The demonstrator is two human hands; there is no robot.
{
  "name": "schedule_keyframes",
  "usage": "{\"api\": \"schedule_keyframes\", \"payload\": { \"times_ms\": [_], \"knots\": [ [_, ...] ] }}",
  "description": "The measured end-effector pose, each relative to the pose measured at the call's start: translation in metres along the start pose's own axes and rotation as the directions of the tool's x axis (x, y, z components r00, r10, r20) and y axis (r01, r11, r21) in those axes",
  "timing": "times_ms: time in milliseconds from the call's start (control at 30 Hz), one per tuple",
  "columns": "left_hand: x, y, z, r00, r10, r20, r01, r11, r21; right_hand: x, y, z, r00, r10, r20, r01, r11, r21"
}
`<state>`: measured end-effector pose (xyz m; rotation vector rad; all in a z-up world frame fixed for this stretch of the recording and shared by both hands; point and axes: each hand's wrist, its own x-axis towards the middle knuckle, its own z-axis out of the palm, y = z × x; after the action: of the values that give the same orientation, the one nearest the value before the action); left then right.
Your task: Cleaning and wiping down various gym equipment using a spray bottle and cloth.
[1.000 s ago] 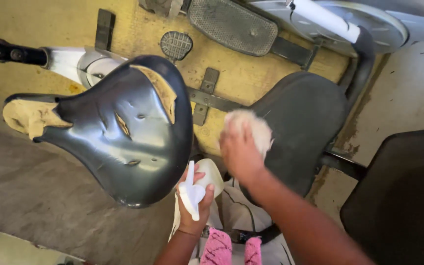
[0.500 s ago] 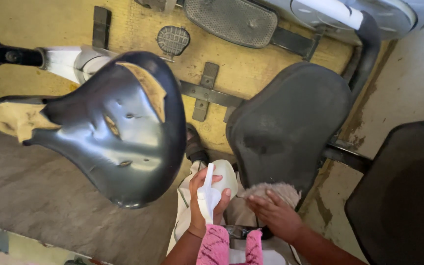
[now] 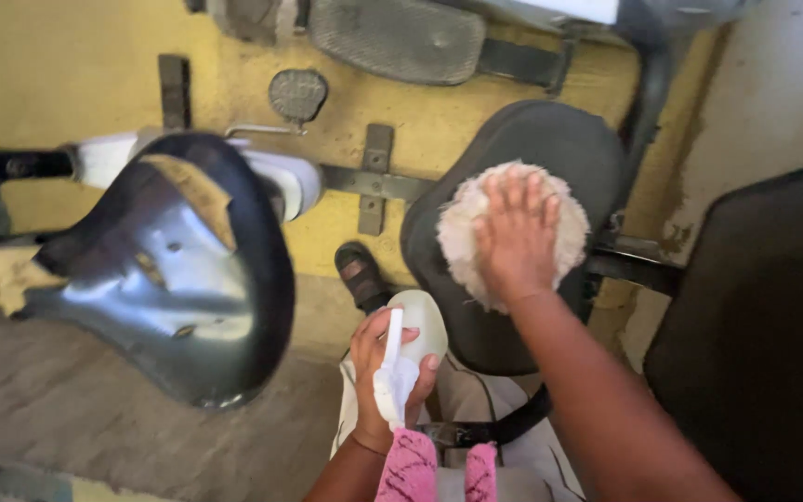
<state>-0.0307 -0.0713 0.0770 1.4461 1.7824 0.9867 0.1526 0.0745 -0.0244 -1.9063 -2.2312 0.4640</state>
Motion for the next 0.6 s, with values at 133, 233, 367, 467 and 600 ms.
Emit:
{"api": "schedule_keyframes", "payload": {
  "times_ms": [133,233,367,467,600],
  "knots": [
    [0.009,0.004,0.015,1.000,0.023,0.020,-0.023,1.000,0.015,-0.031,-0.001,0.006,0.988,0.037,0.149,-0.022,0.995,-0.095],
    [0.013,0.006,0.023,0.997,0.022,0.077,-0.023,1.000,0.005,-0.087,-0.004,0.006,0.978,-0.115,0.173,0.132,0.987,-0.087],
    [0.025,0.011,0.027,0.984,0.080,0.157,-0.083,0.996,0.013,-0.163,0.010,0.006,0.930,-0.206,0.303,0.218,0.976,-0.006],
    [0.033,0.015,0.025,0.968,0.107,0.226,-0.110,0.994,0.003,-0.198,0.027,-0.001,0.934,-0.188,0.304,0.188,0.982,0.030],
    [0.041,0.008,0.026,0.946,0.156,0.284,-0.161,0.987,-0.005,-0.209,0.041,0.001,0.959,0.015,0.283,0.006,0.997,-0.072]
  ]
}}
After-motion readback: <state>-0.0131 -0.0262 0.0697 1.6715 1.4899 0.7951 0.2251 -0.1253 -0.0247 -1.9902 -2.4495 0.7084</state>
